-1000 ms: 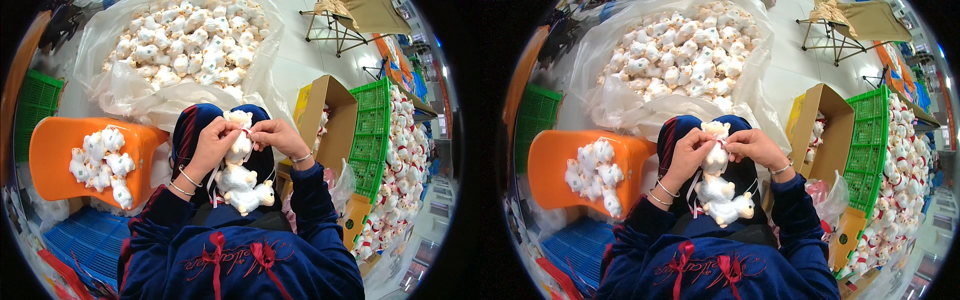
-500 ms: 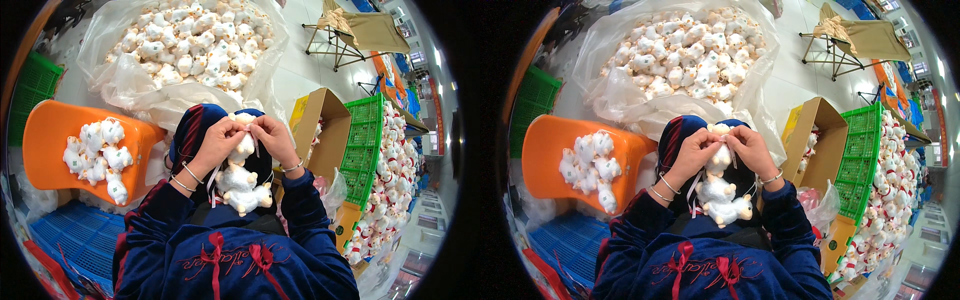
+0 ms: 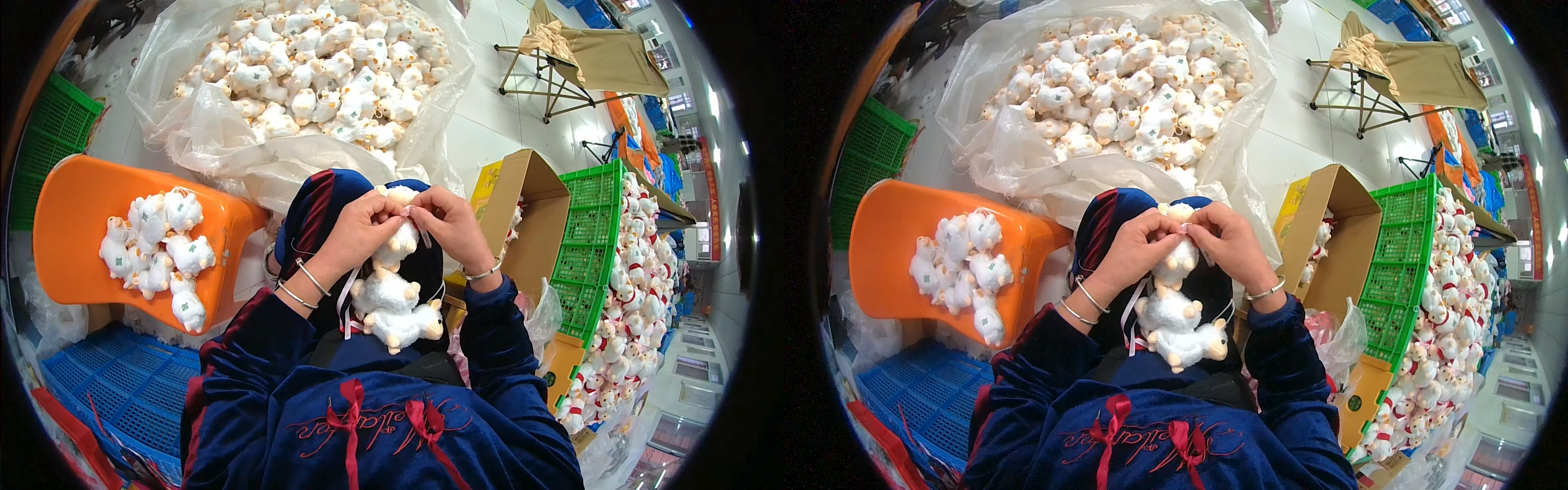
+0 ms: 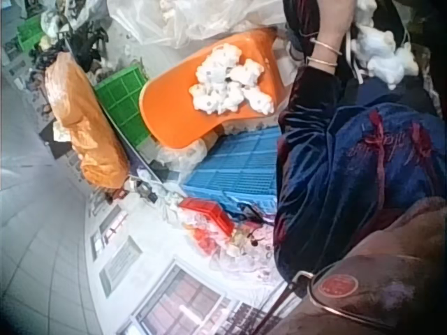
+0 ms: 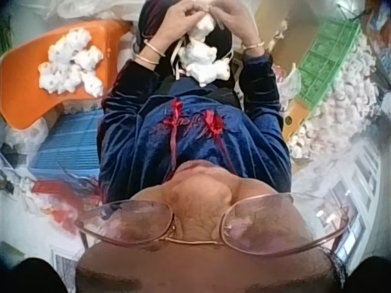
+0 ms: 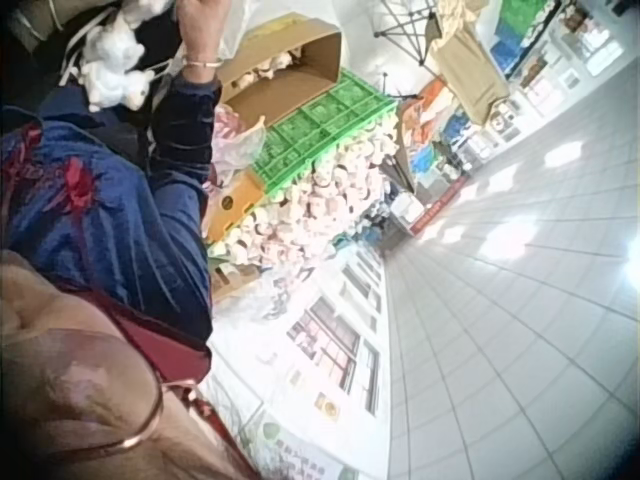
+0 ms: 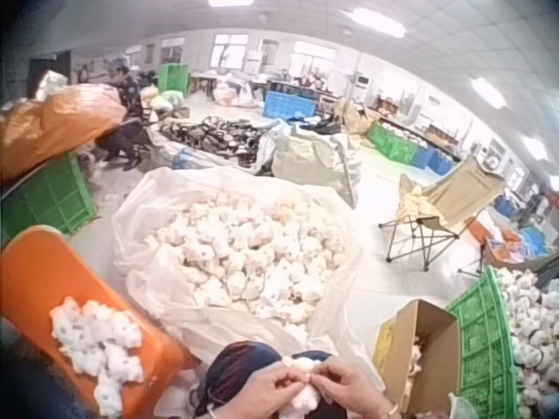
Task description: The person sits and ties red ribbons around the necks of small white plush toys. They pick up each plush, wrap the ribbon, and tie a knot, then place the finished item into a nearby green crate.
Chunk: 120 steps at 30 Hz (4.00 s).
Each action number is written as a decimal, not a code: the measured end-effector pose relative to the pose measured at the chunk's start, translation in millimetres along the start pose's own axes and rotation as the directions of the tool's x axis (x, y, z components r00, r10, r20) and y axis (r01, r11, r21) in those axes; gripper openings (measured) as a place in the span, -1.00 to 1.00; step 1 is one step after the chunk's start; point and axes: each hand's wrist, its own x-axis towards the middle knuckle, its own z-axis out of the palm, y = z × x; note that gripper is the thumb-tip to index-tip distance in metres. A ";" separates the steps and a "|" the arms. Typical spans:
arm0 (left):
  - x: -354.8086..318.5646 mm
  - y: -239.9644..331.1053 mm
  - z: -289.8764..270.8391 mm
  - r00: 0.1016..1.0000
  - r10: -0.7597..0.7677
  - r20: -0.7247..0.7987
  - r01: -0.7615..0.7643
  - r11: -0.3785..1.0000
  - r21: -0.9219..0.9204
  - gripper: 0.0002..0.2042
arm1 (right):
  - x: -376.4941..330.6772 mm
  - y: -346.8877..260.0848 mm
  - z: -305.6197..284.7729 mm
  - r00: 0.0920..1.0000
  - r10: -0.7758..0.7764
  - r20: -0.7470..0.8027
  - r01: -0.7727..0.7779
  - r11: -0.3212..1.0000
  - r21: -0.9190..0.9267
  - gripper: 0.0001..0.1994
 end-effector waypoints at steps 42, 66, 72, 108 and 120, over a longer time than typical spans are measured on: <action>26.6 11.2 -27.2 0.959 -0.172 0.226 0.133 0.975 0.178 -0.76 | 12.9 1.7 -6.0 0.966 -0.114 0.234 0.121 0.993 -0.017 -0.93; 21.1 16.2 -24.3 0.944 -0.262 0.202 0.236 0.961 0.146 -0.82 | 12.2 -12.4 -4.7 0.910 -0.304 0.280 0.411 0.744 -0.528 -0.85; 20.3 10.6 -24.1 0.957 -0.224 0.186 0.194 0.967 0.166 -0.82 | 14.1 -13.3 -5.4 0.914 -0.277 0.296 0.398 0.750 -0.528 -0.86; 16.8 32.1 -37.8 0.968 0.001 0.252 -0.102 0.915 0.389 -0.81 | 4.8 24.9 22.9 0.718 -0.696 0.000 0.607 0.626 -0.489 -0.82; 11.7 31.7 -34.1 0.968 0.096 0.231 -0.202 0.844 0.497 -0.82 | 5.6 24.8 28.4 0.678 -0.735 -0.030 0.631 0.603 -0.488 -0.80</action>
